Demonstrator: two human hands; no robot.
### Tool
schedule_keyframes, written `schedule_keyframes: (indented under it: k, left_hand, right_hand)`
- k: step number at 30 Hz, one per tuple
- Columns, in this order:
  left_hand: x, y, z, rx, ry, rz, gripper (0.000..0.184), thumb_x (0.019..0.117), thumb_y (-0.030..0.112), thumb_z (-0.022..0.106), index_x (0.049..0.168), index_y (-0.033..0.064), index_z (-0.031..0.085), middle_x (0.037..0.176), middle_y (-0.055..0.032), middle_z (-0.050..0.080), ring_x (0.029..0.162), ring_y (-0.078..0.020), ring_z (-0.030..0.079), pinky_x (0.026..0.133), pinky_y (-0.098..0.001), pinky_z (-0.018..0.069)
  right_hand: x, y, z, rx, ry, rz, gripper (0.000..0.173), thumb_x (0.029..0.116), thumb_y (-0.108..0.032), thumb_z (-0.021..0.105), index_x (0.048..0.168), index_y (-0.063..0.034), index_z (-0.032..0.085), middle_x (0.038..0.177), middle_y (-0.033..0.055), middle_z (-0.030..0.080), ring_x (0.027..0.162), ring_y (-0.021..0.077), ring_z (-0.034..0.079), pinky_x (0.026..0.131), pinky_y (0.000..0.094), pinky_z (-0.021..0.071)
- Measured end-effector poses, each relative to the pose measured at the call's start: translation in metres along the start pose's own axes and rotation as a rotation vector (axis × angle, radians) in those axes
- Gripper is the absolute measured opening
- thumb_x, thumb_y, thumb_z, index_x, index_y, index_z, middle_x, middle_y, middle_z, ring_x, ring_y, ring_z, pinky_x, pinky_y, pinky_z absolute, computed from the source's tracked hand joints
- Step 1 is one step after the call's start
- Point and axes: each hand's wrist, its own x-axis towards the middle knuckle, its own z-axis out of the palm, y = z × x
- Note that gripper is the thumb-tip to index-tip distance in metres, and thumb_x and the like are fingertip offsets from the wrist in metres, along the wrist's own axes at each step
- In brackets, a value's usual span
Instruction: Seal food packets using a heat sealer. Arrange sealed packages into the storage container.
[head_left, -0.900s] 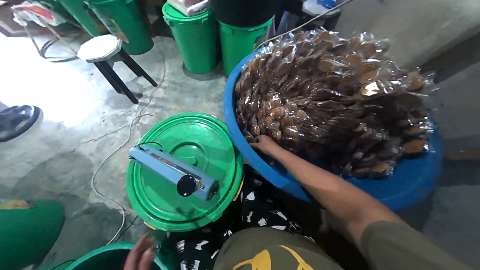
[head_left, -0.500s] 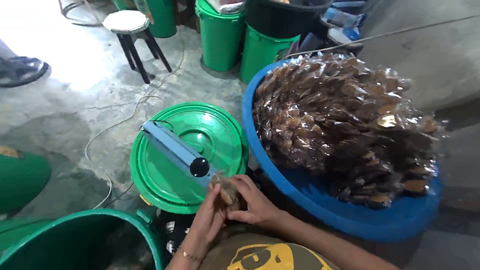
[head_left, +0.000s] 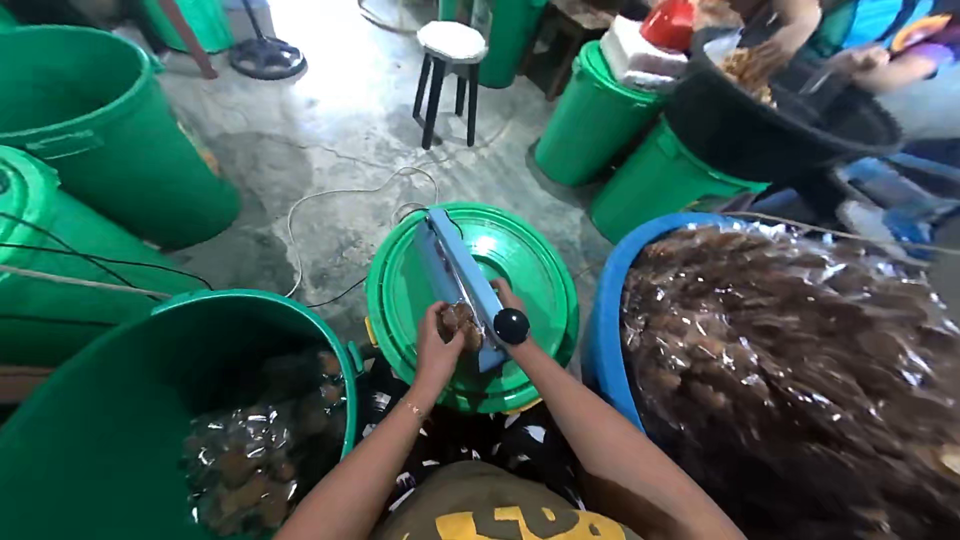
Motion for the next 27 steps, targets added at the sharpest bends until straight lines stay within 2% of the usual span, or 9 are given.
schedule_keyframes:
  k: [3, 4, 7, 10, 16, 18, 21, 24, 27]
  left_hand:
    - [0.02, 0.011, -0.008, -0.028, 0.018, -0.008, 0.065, 0.0958, 0.015, 0.067, 0.151, 0.0, 0.036, 0.142, -0.0286, 0.048, 0.127, -0.0362, 0.054, 0.103, -0.0471, 0.0483]
    - [0.027, 0.014, -0.011, -0.035, 0.038, 0.001, 0.065, 0.0954, 0.015, 0.067, 0.151, -0.0005, 0.036, 0.141, -0.0295, 0.047, 0.126, -0.0371, 0.054, 0.102, -0.0474, 0.0487]
    - [0.046, 0.022, -0.018, -0.002, 0.067, -0.002, 0.065, 0.0965, 0.018, 0.066, 0.151, -0.0019, 0.036, 0.145, -0.0317, 0.043, 0.13, -0.0391, 0.051, 0.105, -0.0482, 0.0465]
    - [0.06, 0.024, -0.023, 0.027, 0.032, -0.009, 0.062, 0.1006, 0.022, 0.062, 0.152, -0.0001, 0.035, 0.146, -0.0313, 0.044, 0.13, -0.0391, 0.052, 0.107, -0.0489, 0.0456]
    - [0.066, -0.004, -0.031, -0.197, 0.106, -0.119, 0.064, 0.1057, 0.024, 0.053, 0.159, 0.0082, 0.022, 0.128, -0.0256, 0.06, 0.104, -0.032, 0.066, 0.089, -0.0478, 0.0546]
    - [0.072, -0.013, -0.028, -0.278, 0.16, -0.145, 0.058, 0.1072, 0.022, 0.05, 0.156, 0.0046, 0.025, 0.12, -0.0214, 0.062, 0.093, -0.0219, 0.066, 0.081, -0.0388, 0.0558]
    - [0.078, -0.018, -0.027, -0.379, 0.225, -0.109, 0.052, 0.108, 0.02, 0.041, 0.154, 0.0027, 0.025, 0.125, -0.015, 0.055, 0.094, -0.0126, 0.06, 0.081, -0.0313, 0.0534]
    - [0.074, 0.004, -0.027, -0.478, 0.225, -0.148, 0.047, 0.1122, 0.039, 0.019, 0.152, 0.0131, 0.023, 0.102, 0.0012, 0.056, 0.073, -0.003, 0.059, 0.067, -0.0231, 0.0529]
    - [0.07, 0.015, -0.025, -0.43, -0.007, -0.167, 0.052, 0.109, 0.051, 0.013, 0.127, 0.0152, 0.046, 0.091, 0.0065, 0.063, 0.075, -0.002, 0.063, 0.067, -0.0226, 0.0558]
  right_hand:
    - [0.012, -0.028, -0.041, 0.152, -0.075, 0.027, 0.04, 0.1121, -0.017, 0.035, 0.142, 0.0051, 0.049, 0.119, 0.0247, 0.064, 0.103, 0.0296, 0.064, 0.092, 0.0423, 0.0507]
    - [0.006, -0.04, -0.055, 0.169, -0.17, -0.024, 0.042, 0.1127, -0.019, 0.034, 0.144, 0.0039, 0.048, 0.127, 0.0234, 0.061, 0.111, 0.0275, 0.062, 0.096, 0.0404, 0.0499]
    - [-0.017, -0.061, -0.072, -0.171, -0.459, -0.204, 0.058, 0.1097, -0.028, 0.044, 0.161, -0.0035, 0.029, 0.159, 0.0255, 0.038, 0.146, 0.0379, 0.04, 0.119, 0.0515, 0.0345]
    - [-0.031, -0.062, -0.047, -0.438, -0.471, -0.123, 0.073, 0.1071, -0.028, 0.05, 0.165, -0.0091, 0.01, 0.162, 0.0248, 0.032, 0.146, 0.042, 0.039, 0.114, 0.058, 0.0386]
    - [-0.047, -0.022, -0.006, -0.282, 0.037, -0.4, 0.048, 0.0985, -0.021, 0.053, 0.143, -0.0033, 0.059, 0.14, 0.0236, 0.06, 0.123, 0.0387, 0.062, 0.097, 0.0506, 0.0543]
    - [-0.047, -0.021, -0.005, -0.245, 0.044, -0.397, 0.046, 0.098, -0.02, 0.055, 0.141, -0.0038, 0.062, 0.139, 0.0239, 0.06, 0.123, 0.0376, 0.063, 0.097, 0.0493, 0.0548]
    - [-0.046, -0.016, -0.008, -0.201, 0.053, -0.401, 0.047, 0.0963, -0.019, 0.058, 0.14, -0.0031, 0.062, 0.138, 0.0239, 0.061, 0.122, 0.0365, 0.064, 0.098, 0.0481, 0.0552]
    - [-0.044, -0.015, -0.01, -0.163, 0.045, -0.398, 0.047, 0.0951, -0.017, 0.061, 0.14, -0.0025, 0.061, 0.138, 0.0244, 0.061, 0.124, 0.0367, 0.063, 0.097, 0.0489, 0.0555]
    - [-0.043, -0.014, -0.011, -0.133, 0.048, -0.413, 0.047, 0.0943, -0.017, 0.062, 0.138, -0.0016, 0.063, 0.138, 0.0258, 0.06, 0.124, 0.0387, 0.062, 0.097, 0.05, 0.0551]
